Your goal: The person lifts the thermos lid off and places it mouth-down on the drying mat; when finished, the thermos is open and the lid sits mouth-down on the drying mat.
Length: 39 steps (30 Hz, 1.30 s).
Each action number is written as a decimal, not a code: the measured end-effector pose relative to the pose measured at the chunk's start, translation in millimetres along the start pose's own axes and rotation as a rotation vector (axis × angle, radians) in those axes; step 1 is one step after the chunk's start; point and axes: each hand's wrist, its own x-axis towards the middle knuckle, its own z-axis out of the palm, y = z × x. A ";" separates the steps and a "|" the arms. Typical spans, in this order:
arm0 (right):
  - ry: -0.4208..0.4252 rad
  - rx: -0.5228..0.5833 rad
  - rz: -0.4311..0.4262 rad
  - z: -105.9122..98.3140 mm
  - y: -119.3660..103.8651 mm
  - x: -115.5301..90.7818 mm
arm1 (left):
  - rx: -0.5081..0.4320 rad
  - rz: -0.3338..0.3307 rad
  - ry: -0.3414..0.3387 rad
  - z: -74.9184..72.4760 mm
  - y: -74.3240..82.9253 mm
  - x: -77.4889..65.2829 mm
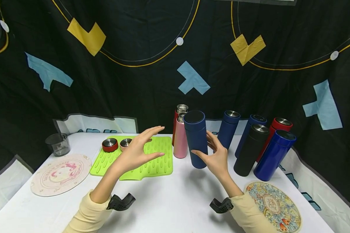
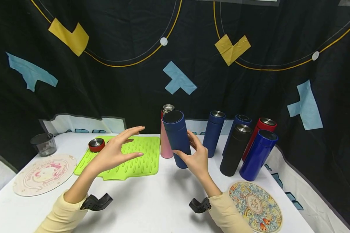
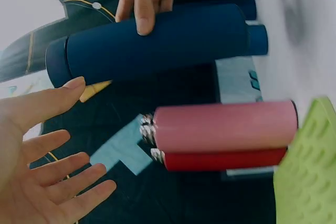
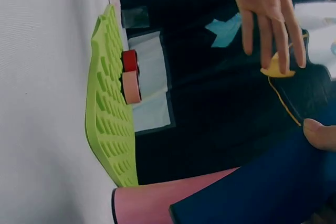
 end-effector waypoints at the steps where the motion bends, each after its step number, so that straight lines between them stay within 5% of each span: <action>1: -0.010 -0.005 -0.019 0.7 4.4 -0.4 | -0.008 0.004 0.008 0.8 1.4 0.8; 6: -0.067 -0.027 -0.107 3.5 27.7 -1.9 | -0.052 0.017 0.041 2.6 6.3 1.6; 18: -0.223 -0.106 -0.276 0.5 9.3 -7.3 | -0.098 0.073 0.074 -2.7 24.4 -4.5; 26: -0.328 -0.254 -0.377 -2.6 -5.0 -11.6 | -0.051 0.136 -0.003 -9.7 35.8 -10.5; 31: -0.383 -0.283 -0.378 -5.2 -11.6 -11.8 | -0.039 0.176 -0.042 -12.9 39.2 -13.6; 39: -0.523 -0.139 -0.297 -8.6 -13.8 -8.4 | -0.092 0.253 -0.012 -15.1 37.1 -14.5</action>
